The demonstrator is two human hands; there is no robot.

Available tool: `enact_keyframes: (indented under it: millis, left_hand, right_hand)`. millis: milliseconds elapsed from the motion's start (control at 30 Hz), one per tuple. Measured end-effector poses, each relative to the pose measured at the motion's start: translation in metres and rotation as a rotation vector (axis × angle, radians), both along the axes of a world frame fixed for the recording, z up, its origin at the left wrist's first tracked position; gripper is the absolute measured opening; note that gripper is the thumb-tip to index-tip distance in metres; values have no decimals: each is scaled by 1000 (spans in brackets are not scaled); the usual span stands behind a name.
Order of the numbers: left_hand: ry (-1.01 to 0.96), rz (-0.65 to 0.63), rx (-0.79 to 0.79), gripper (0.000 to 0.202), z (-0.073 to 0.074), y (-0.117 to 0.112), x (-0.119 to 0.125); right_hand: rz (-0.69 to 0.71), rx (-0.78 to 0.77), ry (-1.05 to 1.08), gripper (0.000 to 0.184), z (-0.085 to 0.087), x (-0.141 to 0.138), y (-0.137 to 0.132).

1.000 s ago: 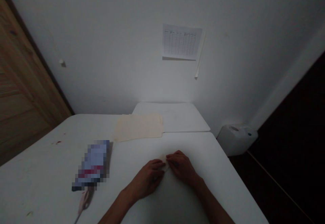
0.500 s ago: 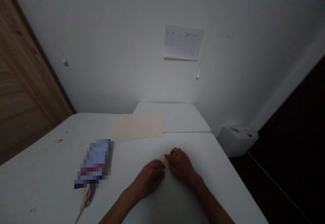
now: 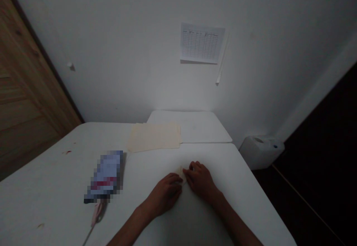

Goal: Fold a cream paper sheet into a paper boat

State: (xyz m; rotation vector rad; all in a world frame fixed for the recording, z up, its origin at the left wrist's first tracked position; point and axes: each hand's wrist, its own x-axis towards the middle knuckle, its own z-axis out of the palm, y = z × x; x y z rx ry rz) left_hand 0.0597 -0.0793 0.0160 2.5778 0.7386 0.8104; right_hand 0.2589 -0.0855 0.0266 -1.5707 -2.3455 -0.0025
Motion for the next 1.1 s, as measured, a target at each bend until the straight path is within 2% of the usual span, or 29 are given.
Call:
enact_keyframes:
  millis: [267,533,700,900,1100]
  left_hand:
    - [-1,11,14,21,1,-1,2]
    - [7,79,-11,14,-8,1,-2]
    - [14,98,-12,19,-4,2,-1]
    - [54,39,35,22,6,-2,2]
    - [55,31,22,23,6,-3,2]
  right_hand:
    - [2,19,-22,22,-1,10,-14]
    - [-12,26,2,20,-1,17,-27]
    - [-28,45,11,16,-2,13,-20]
    - [-77,39,54,23,-12,4,-4]
    - [-74,13,80,24,-14,3,-3]
